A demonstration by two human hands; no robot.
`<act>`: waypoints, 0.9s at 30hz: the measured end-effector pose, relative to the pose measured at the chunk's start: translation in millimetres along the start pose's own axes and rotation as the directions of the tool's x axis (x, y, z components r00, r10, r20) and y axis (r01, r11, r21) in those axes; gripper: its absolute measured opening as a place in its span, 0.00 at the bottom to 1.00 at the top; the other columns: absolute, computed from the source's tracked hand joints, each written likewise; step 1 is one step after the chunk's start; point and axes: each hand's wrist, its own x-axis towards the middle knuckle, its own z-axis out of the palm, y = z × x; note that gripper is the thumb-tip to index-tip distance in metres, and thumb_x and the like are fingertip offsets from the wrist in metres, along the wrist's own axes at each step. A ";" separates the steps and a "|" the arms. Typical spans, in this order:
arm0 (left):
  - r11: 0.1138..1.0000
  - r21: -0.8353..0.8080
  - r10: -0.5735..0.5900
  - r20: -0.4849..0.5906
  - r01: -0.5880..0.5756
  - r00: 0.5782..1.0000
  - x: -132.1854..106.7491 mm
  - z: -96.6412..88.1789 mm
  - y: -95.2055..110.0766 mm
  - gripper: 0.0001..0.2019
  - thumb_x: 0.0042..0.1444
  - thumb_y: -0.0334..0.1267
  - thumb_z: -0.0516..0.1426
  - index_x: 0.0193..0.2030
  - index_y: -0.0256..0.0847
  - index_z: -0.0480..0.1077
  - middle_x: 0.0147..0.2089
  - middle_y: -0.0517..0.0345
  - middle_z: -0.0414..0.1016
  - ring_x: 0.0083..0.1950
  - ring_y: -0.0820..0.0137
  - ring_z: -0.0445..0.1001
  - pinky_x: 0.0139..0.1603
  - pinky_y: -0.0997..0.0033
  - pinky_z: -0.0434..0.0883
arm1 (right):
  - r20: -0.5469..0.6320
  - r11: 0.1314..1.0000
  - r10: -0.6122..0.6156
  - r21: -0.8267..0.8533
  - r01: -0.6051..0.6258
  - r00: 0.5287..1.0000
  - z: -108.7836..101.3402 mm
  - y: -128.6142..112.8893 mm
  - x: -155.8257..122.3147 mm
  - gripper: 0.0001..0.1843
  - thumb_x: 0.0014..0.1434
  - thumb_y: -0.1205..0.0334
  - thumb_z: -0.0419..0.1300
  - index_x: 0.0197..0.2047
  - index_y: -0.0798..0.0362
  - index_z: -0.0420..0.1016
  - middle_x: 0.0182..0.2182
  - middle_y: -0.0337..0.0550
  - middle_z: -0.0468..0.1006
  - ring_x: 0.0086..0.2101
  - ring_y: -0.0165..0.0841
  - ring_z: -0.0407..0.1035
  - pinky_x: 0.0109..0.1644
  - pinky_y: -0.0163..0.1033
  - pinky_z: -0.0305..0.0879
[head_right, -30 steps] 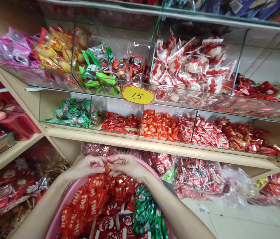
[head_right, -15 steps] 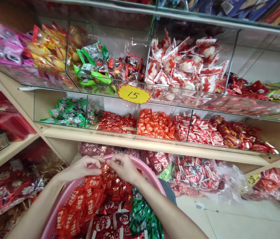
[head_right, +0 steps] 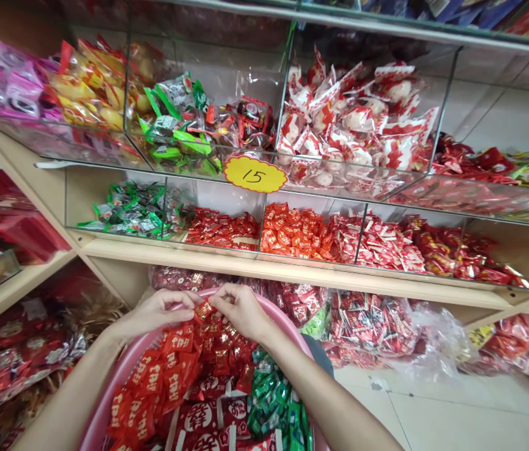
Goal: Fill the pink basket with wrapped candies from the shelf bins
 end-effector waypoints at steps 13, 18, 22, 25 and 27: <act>0.994 -0.094 -0.048 0.030 0.051 0.998 -3.1 3.7 13.5 0.16 0.53 0.46 0.55 0.43 0.38 0.74 0.48 0.52 0.76 0.51 0.63 0.70 0.54 0.66 0.64 | 0.192 0.857 0.121 -0.515 -0.005 0.974 -43.1 3.1 -55.2 0.17 0.58 0.53 0.52 0.24 0.55 0.67 0.19 0.35 0.66 0.21 0.25 0.58 0.26 0.32 0.54; 0.995 -0.084 -0.055 0.020 0.056 0.998 -3.1 3.4 12.8 0.16 0.53 0.47 0.55 0.42 0.38 0.75 0.48 0.52 0.76 0.51 0.63 0.70 0.55 0.65 0.63 | 0.162 0.789 0.099 -0.614 0.022 0.982 -32.0 6.2 -53.3 0.16 0.58 0.53 0.52 0.25 0.55 0.68 0.21 0.36 0.68 0.23 0.26 0.58 0.27 0.32 0.52; 0.997 -0.072 -0.041 0.022 0.043 0.999 -3.9 2.2 11.2 0.15 0.54 0.46 0.54 0.42 0.39 0.74 0.48 0.53 0.76 0.51 0.63 0.70 0.55 0.66 0.63 | 0.056 0.700 0.040 -0.714 0.012 0.998 -31.9 -0.9 -57.1 0.13 0.58 0.54 0.53 0.28 0.53 0.69 0.23 0.38 0.71 0.25 0.28 0.61 0.29 0.33 0.53; 0.996 -0.078 -0.039 0.028 0.041 0.999 -3.6 2.2 10.7 0.16 0.54 0.46 0.55 0.42 0.38 0.74 0.48 0.53 0.76 0.51 0.63 0.71 0.55 0.66 0.63 | 0.116 0.638 0.086 -0.769 0.035 0.990 -32.4 -1.5 -65.9 0.10 0.57 0.60 0.54 0.27 0.54 0.69 0.24 0.39 0.72 0.25 0.28 0.62 0.29 0.33 0.51; 0.996 -0.080 -0.042 0.030 0.044 0.999 -3.0 2.6 11.0 0.16 0.54 0.46 0.55 0.42 0.38 0.74 0.48 0.52 0.76 0.51 0.63 0.71 0.54 0.66 0.63 | 0.180 0.590 0.140 -0.805 0.064 0.974 -31.5 1.5 -71.7 0.06 0.55 0.64 0.56 0.27 0.54 0.71 0.28 0.40 0.73 0.28 0.29 0.65 0.30 0.33 0.51</act>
